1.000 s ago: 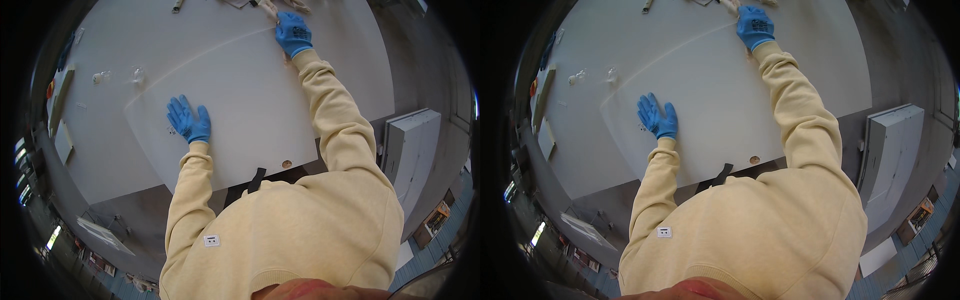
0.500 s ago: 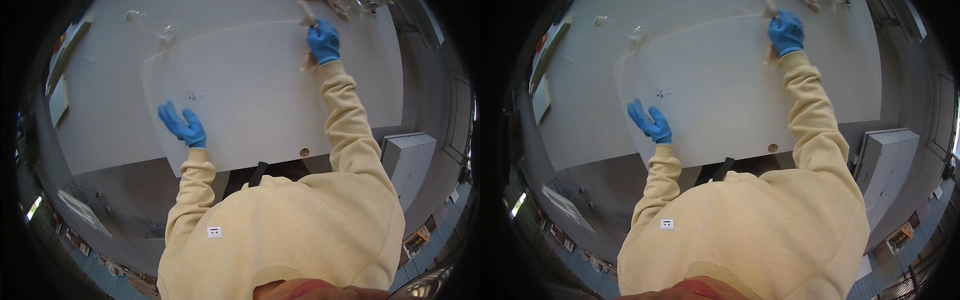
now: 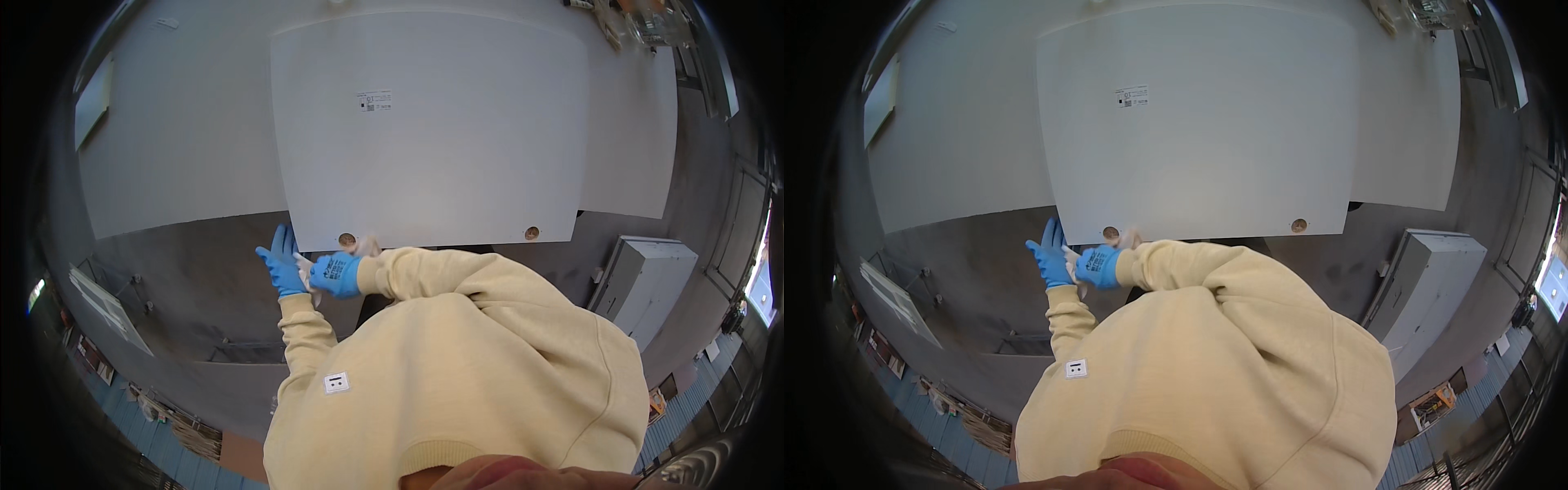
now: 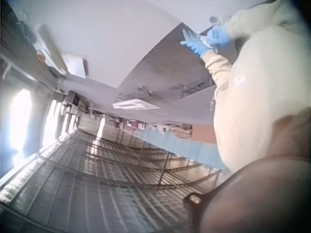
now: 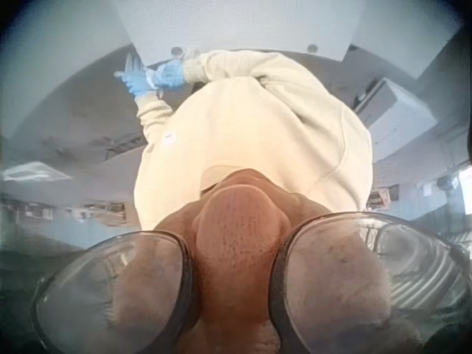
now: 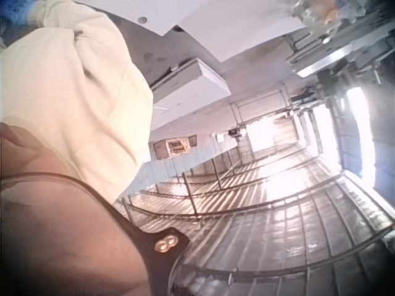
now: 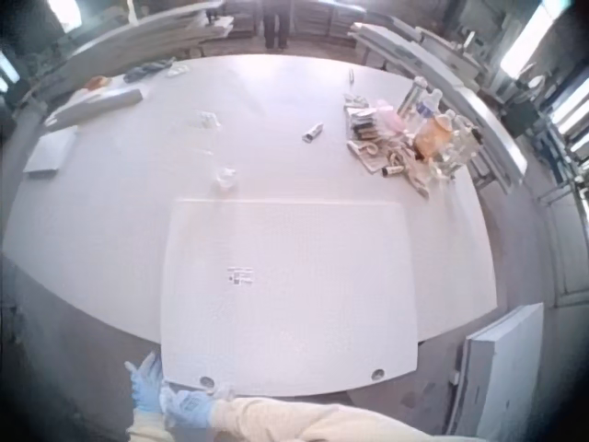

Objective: The person wipes a large white plastic sheet with a cloth, flips it over, and continues wiping the other side. The person then stacks the cleaned sheet with other similar sheets.

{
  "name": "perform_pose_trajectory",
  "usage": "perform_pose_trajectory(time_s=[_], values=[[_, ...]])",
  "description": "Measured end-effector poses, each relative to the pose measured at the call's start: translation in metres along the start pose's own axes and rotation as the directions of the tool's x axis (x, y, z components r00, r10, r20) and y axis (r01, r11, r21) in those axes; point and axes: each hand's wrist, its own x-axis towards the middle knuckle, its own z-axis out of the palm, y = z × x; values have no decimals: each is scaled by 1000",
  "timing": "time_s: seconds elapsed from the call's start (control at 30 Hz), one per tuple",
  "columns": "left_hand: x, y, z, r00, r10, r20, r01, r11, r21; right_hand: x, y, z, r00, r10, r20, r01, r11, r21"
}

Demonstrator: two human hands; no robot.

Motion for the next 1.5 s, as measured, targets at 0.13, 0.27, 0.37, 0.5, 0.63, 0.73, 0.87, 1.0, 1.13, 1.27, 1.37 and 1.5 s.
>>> perform_pose_trajectory(time_s=[0.13, 0.27, 0.37, 0.5, 0.63, 0.73, 0.87, 1.0, 1.13, 1.27, 1.37, 1.5], values=[[-16, -2, -62, 980, 23, -199, -89, 940, -328, -24, 17, -29, 985, 77, -157, 13, 864, 504], [-18, -32, -74, 967, -137, -217, 97, 978, -186, -179, 134, -152, 296, 265, -917, -49, 964, 263], [-24, -49, -26, 992, -113, -50, 107, 988, -114, -314, 171, -258, -196, 191, -962, -620, 736, 273], [-31, -63, 27, 992, -96, 84, 99, 994, -38, -348, 286, -285, -377, -22, -926, -838, 434, 331], [-34, -69, 29, 990, -142, -8, 140, 983, -117, -164, 220, -306, -135, 48, -990, -729, 671, 132], [-34, -69, 30, 990, -141, -11, 140, 985, -101, -52, 211, -305, 65, -265, -962, -718, 657, -229], [-36, -68, 34, 989, -141, -43, 135, 984, -120, 67, 167, -298, 289, -262, -921, -584, 713, -387], [-34, -70, 36, 992, -128, -9, 126, 982, -140, 119, 178, -317, 362, -289, -886, -494, 747, -445], [-33, -75, 38, 995, -101, 6, 101, 976, -193, 141, 172, -318, 478, -346, -807, -385, 743, -547], [-31, -78, 33, 985, -163, 58, 173, 909, -379, 137, 130, -225, 667, -436, -605, -70, 771, -633], [-24, -87, -14, 1000, -8, 2, 8, 814, -581, 104, 40, -72, 976, -167, -142, 88, 891, -445], [-58, -65, -126, 783, -174, -597, -198, 840, -505, 85, -28, 99, 936, 108, 335, -185, 960, 209]])
